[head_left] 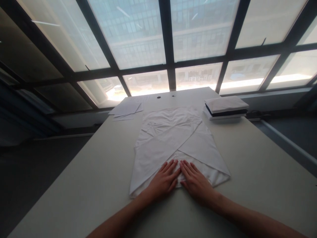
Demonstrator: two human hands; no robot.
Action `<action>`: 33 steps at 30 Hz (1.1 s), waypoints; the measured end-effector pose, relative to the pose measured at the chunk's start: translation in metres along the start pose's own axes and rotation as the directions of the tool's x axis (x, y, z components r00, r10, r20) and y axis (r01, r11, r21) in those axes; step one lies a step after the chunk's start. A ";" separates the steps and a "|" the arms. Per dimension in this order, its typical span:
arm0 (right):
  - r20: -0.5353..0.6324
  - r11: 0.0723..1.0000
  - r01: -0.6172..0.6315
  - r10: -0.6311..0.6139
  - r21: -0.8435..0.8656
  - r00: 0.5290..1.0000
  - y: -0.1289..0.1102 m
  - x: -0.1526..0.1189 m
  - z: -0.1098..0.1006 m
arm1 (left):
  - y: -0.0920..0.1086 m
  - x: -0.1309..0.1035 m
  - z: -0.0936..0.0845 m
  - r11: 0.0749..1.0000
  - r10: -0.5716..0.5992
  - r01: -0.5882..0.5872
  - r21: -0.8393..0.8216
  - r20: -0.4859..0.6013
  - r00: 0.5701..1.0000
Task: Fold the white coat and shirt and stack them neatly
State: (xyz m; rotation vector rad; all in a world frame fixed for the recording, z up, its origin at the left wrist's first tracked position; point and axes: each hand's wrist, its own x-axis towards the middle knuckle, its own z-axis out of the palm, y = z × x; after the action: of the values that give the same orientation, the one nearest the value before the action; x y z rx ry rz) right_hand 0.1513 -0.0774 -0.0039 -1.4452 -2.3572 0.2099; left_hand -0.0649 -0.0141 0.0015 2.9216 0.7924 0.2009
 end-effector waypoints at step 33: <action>-0.068 0.991 -0.135 0.136 0.015 0.988 0.016 0.002 -0.005 | -0.007 -0.001 0.012 0.998 -0.062 0.062 -0.031 0.002 0.998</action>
State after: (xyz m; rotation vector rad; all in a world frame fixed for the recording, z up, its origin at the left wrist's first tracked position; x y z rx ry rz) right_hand 0.1658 -0.0683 -0.0042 -1.5833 -2.2021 0.2036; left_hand -0.0678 -0.0094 -0.0117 2.8632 0.8704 0.2045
